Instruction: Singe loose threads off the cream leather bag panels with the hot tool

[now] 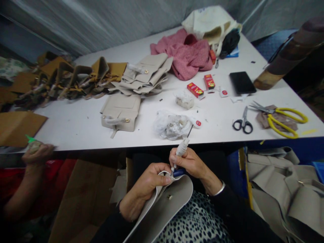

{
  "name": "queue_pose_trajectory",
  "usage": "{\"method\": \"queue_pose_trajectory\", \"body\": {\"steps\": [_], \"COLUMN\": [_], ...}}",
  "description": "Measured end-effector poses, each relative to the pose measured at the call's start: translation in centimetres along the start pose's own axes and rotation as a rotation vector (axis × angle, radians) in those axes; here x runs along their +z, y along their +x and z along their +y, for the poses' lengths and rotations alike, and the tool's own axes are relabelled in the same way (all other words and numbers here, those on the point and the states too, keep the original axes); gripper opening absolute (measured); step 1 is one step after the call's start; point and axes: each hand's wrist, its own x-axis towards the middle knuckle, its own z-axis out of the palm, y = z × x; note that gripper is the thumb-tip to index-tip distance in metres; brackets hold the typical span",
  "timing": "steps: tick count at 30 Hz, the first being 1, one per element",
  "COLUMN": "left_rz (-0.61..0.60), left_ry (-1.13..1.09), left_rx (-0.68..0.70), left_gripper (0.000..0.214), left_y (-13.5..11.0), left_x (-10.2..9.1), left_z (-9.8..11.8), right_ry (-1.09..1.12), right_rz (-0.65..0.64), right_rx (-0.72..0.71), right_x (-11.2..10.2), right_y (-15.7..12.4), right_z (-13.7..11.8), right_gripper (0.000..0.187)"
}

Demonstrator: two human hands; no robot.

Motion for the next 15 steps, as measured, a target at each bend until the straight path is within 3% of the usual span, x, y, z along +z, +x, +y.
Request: {"method": "queue_pose_trajectory", "body": {"steps": [4, 9, 12, 15], "left_rz": [0.029, 0.23, 0.292, 0.288], "left_ry": [0.01, -0.022, -0.082, -0.1], "left_rx": [0.028, 0.193, 0.22, 0.18], "left_gripper": [0.026, 0.027, 0.029, 0.032], "left_y": [-0.1, -0.7, -1.1, -1.2], "left_x": [-0.3, -1.4, -1.9, -2.1], "left_z": [0.1, 0.6, 0.9, 1.1], "right_ry": [-0.021, -0.338, -0.572, -0.728], "right_rz": [0.295, 0.748, 0.825, 0.762], "right_rx": [-0.07, -0.19, -0.252, -0.302], "right_x": [0.0, -1.0, -1.7, -2.3], "right_y": [0.1, 0.9, 1.7, 2.5], "right_z": [0.5, -0.9, -1.4, -1.4], "right_gripper": [0.043, 0.032, 0.028, 0.026]}}
